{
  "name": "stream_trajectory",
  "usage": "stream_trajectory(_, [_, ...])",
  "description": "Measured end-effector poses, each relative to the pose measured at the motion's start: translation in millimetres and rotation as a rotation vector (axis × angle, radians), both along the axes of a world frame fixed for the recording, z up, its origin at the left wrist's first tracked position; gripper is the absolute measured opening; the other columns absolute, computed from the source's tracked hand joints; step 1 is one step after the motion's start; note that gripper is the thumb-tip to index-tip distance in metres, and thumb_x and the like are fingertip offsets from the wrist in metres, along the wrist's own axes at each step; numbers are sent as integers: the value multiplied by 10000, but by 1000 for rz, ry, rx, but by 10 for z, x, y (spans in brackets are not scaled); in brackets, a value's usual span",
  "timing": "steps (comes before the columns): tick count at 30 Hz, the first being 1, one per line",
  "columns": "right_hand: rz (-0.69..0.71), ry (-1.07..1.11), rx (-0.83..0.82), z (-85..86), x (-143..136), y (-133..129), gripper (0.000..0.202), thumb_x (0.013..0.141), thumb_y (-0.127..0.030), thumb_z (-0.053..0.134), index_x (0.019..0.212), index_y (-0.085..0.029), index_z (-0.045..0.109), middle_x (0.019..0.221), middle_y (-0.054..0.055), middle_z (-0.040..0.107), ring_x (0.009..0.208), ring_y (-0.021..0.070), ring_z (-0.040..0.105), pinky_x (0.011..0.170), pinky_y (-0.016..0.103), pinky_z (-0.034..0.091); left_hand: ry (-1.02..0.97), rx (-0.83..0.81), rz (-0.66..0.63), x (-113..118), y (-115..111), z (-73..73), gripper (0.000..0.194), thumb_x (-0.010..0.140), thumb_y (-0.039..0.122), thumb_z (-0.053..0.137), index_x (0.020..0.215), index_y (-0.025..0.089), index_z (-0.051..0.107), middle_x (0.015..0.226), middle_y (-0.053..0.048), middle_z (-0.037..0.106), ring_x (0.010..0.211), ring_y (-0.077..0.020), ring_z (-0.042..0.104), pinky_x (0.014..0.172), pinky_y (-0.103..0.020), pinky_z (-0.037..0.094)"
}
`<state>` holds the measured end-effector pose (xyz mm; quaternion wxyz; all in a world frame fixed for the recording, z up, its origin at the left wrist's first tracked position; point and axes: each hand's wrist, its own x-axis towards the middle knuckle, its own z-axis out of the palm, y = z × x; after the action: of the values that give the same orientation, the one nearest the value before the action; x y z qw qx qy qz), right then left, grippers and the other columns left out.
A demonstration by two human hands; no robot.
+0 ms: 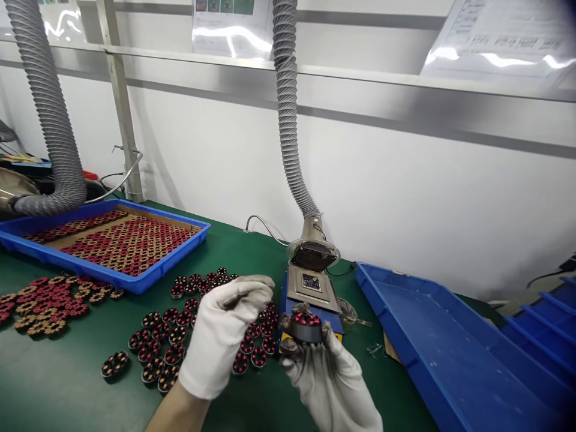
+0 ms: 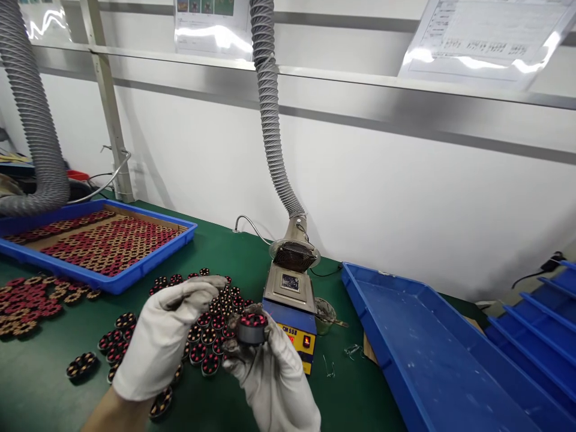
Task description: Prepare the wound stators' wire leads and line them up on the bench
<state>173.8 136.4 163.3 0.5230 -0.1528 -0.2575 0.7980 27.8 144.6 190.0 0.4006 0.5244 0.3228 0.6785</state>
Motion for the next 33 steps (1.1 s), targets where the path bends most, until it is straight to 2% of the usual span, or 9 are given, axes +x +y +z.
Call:
stream_trajectory(5, [30, 106, -8, 54, -7, 10, 225, 709, -377, 675, 882, -234, 684, 935, 37, 699, 908, 175, 615, 708, 292, 507, 516, 195, -97, 32, -37, 9, 565, 598, 6, 685, 1086, 269, 580, 1159, -15, 569, 1084, -195, 500, 968, -285, 388])
stream_trajectory(8, [53, 110, -31, 30, -13, -8, 215, 696, -348, 696, 885, -247, 683, 949, 16, 696, 906, 155, 608, 761, 287, 487, 589, 391, -44, 40, 14, -39, 477, 626, 148, 768, 1054, 261, 591, 1104, -25, 605, 1056, -197, 514, 976, -318, 371])
stream_trajectory(10, [49, 86, -46, 1, -5, -16, 206, 704, -324, 694, 897, -256, 679, 963, 11, 695, 906, 157, 608, 812, 319, 471, 562, 426, -79, 22, 50, -51, 464, 597, 243, 802, 1020, 246, 610, 1085, -41, 617, 1040, -208, 529, 972, -328, 375])
stream_trajectory(17, [29, 139, -47, -7, -14, 2, 212, 678, -317, 717, 874, -242, 687, 983, 20, 688, 923, 129, 599, 868, 273, 444, 465, 338, -165, 13, 42, 26, 458, 589, 179, 799, 1009, 248, 631, 1100, -46, 615, 1021, -206, 549, 989, -329, 355])
stream_trajectory(22, [54, 53, 23, 27, -49, -34, 249, 706, -328, 691, 943, -254, 669, 946, 41, 704, 801, 178, 657, 728, 343, 523, 222, 158, -278, 33, 70, -21, 121, 710, 190, 668, 825, 206, 703, 975, -64, 666, 947, -230, 590, 949, -345, 405])
stream_trajectory(25, [44, -40, 54, 43, -67, -57, 295, 681, -331, 713, 954, -228, 667, 868, 57, 718, 702, 182, 676, 651, 309, 539, 48, 111, -243, 51, 74, -58, 125, 657, 109, 598, 667, 187, 695, 758, -39, 692, 870, -231, 617, 950, -353, 411])
stream_trajectory(28, [59, -25, 52, 40, -42, -59, 295, 665, -311, 730, 940, -220, 674, 842, 63, 724, 691, 168, 679, 649, 282, 541, -108, 100, -118, 30, 36, -38, 159, 649, 93, 541, 650, 181, 673, 739, -26, 688, 888, -223, 616, 877, -314, 463])
stream_trajectory(30, [32, -7, 32, 27, -7, -52, 279, 670, -286, 730, 937, -231, 676, 882, 62, 723, 736, 171, 681, 689, 294, 541, -94, 29, -112, -5, -4, 13, 175, 670, 108, 524, 725, 168, 679, 810, -43, 686, 898, -226, 613, 798, -289, 496])
stream_trajectory(33, [-29, 29, 1, 7, 32, -40, 286, 665, -250, 735, 944, -264, 673, 977, 51, 707, 829, 188, 674, 726, 323, 541, 119, -166, -251, -28, -52, 98, 198, 646, 101, 567, 793, 158, 686, 944, -65, 663, 891, -218, 607, 709, -238, 504])
